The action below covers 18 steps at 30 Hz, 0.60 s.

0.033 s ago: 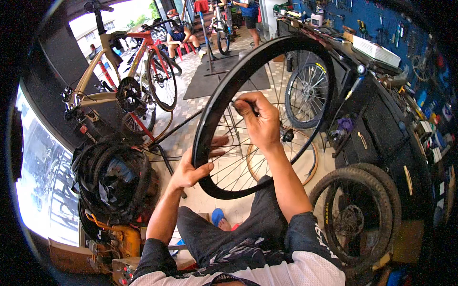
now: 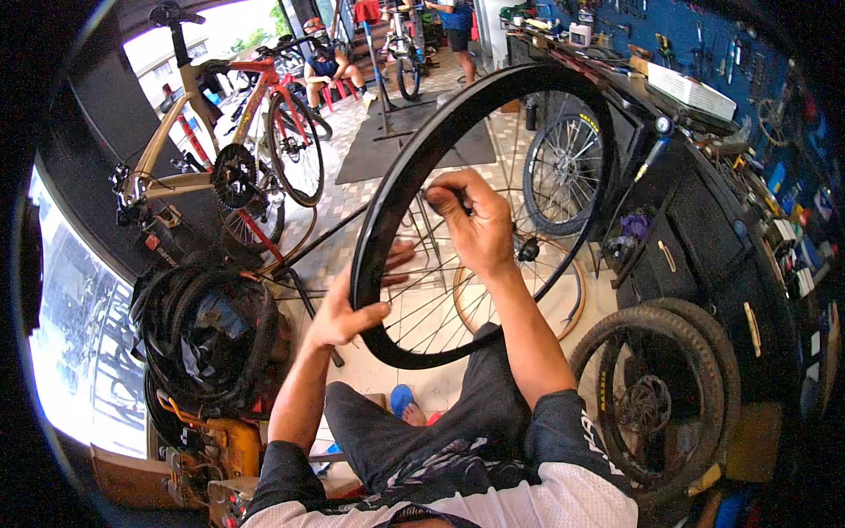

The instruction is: The person holds a bicycle wheel and repeatedly inserts and adjusts a small black valve core or tool into the valve stem. The person rotates the wheel and continues to manipulate the valve area with both hands.

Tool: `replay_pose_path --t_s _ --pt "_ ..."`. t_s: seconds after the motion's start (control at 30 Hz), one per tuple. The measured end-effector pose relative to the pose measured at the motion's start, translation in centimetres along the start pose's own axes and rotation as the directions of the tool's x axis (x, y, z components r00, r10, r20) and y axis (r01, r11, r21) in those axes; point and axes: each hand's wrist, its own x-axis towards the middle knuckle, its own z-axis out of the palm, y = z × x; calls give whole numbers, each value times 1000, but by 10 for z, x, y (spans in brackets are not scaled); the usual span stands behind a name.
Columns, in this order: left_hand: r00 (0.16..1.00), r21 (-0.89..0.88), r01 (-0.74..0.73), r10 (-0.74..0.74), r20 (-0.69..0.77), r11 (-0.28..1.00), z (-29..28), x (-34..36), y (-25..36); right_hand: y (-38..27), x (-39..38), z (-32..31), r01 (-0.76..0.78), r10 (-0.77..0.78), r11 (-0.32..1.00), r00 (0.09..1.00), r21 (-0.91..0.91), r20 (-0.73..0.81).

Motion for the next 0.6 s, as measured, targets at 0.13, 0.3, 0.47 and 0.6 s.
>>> replay_pose_path --t_s 0.13,0.3,0.47,0.6 --pt "993 76 0 9 -114 997 -23 38 53 0 -4 13 -125 109 985 986 121 130" --pt "990 239 77 -46 -136 968 -6 43 75 -14 -16 28 -185 165 972 976 142 139" --pt "983 132 7 17 -182 991 -3 43 71 -20 -18 43 282 -282 911 958 -302 45" --pt "985 183 52 -20 -171 982 -12 37 61 -18 -17 45 203 -194 954 979 -220 62"
